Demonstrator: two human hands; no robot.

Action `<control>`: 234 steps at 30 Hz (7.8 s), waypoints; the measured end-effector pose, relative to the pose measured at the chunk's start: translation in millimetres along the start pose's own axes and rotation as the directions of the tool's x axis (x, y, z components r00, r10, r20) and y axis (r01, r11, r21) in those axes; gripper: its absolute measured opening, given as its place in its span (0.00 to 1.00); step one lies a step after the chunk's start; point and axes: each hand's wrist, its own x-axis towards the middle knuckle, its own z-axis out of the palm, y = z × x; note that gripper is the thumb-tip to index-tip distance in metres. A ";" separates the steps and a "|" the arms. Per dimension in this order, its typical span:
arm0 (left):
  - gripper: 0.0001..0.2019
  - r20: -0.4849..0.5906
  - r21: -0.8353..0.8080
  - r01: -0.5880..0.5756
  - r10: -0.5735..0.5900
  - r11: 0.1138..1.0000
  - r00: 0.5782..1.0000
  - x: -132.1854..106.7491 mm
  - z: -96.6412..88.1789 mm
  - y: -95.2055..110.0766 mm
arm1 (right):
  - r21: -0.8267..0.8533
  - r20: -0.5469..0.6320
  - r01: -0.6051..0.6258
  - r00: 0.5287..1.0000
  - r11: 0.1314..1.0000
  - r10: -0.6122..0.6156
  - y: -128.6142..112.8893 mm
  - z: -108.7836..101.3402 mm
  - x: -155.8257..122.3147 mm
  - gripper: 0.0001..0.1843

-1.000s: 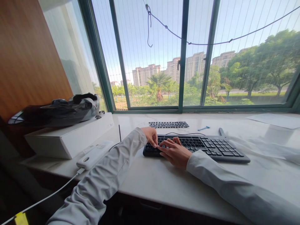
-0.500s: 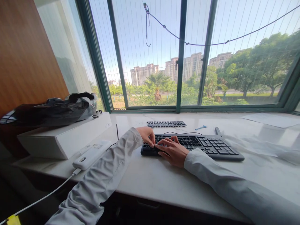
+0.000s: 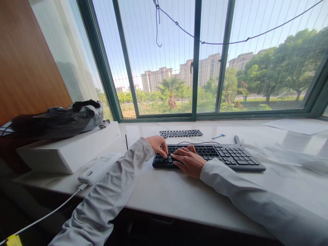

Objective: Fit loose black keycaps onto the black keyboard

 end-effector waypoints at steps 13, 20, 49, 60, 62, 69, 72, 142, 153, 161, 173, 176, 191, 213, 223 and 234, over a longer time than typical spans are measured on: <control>0.15 0.001 0.048 0.029 -0.029 0.998 1.000 1.5 2.3 7.6 | -0.007 -0.028 0.017 0.999 1.000 -0.017 -1.1 0.0 0.2 0.18; 0.10 0.000 0.094 0.031 -0.031 0.995 1.000 2.3 3.2 16.0 | -0.007 -0.037 0.085 0.996 0.996 -0.085 -4.4 -0.3 0.5 0.17; 0.10 0.059 0.218 0.074 -0.089 0.973 0.994 16.3 -2.7 34.0 | 0.002 -0.012 0.065 0.998 0.998 -0.065 -10.2 -5.0 7.4 0.14; 0.11 0.032 0.121 -0.096 0.093 0.988 0.995 10.0 0.6 8.4 | -0.026 -0.037 0.109 0.993 0.994 -0.110 -5.8 0.5 6.6 0.14; 0.11 0.027 0.079 -0.104 0.103 0.991 0.994 7.6 0.7 5.6 | -0.035 -0.046 0.111 0.993 0.993 -0.112 -4.4 0.0 6.4 0.14; 0.12 0.005 0.002 -0.084 0.084 0.996 0.996 1.1 -2.9 -0.1 | -0.031 -0.076 0.064 0.995 0.997 -0.066 0.9 -3.6 4.2 0.15; 0.12 -0.012 -0.008 -0.077 0.077 0.997 0.997 0.5 -2.3 -0.1 | -0.020 -0.066 0.059 0.996 0.998 -0.060 0.8 -3.5 3.4 0.16; 0.11 -0.030 0.049 -0.029 0.031 0.998 0.999 -6.0 -1.4 13.8 | -0.008 -0.060 0.065 0.996 0.998 -0.065 0.4 -1.9 4.4 0.13; 0.12 -0.042 0.049 -0.006 0.008 0.999 0.999 -6.7 -2.1 15.3 | -0.005 -0.064 0.063 0.996 0.998 -0.063 0.9 -1.3 4.2 0.13; 0.13 -0.047 0.062 0.001 0.002 0.998 0.999 -5.2 -1.4 12.3 | 0.023 -0.055 0.048 0.997 0.999 -0.047 -0.8 -2.6 4.0 0.14; 0.11 -0.071 0.063 0.030 -0.025 0.998 0.997 0.1 4.5 17.2 | -0.016 -0.051 0.064 0.997 0.998 -0.065 0.9 -0.2 4.1 0.14; 0.10 -0.074 0.079 0.051 -0.045 0.996 0.996 1.2 6.8 19.8 | -0.021 -0.050 0.068 0.996 0.997 -0.069 1.8 1.1 4.0 0.14; 0.11 -0.076 0.183 0.058 -0.044 0.982 0.996 -4.9 3.4 26.3 | 0.006 -0.050 0.057 0.997 0.998 -0.057 0.5 -0.5 4.6 0.13; 0.11 -0.050 0.073 0.011 -0.008 0.997 0.999 -4.5 0.7 13.9 | 0.007 -0.046 0.056 0.997 0.998 -0.056 0.8 -0.8 4.4 0.13; 0.12 -0.023 0.034 -0.033 0.034 0.999 0.999 -6.3 -1.6 12.4 | 0.005 -0.030 0.055 0.998 0.998 -0.054 1.0 -1.8 3.4 0.12; 0.13 -0.016 0.108 0.005 -0.003 0.994 1.000 -5.2 0.4 18.3 | -0.016 -0.032 0.066 0.997 0.998 -0.067 1.8 -0.7 3.2 0.12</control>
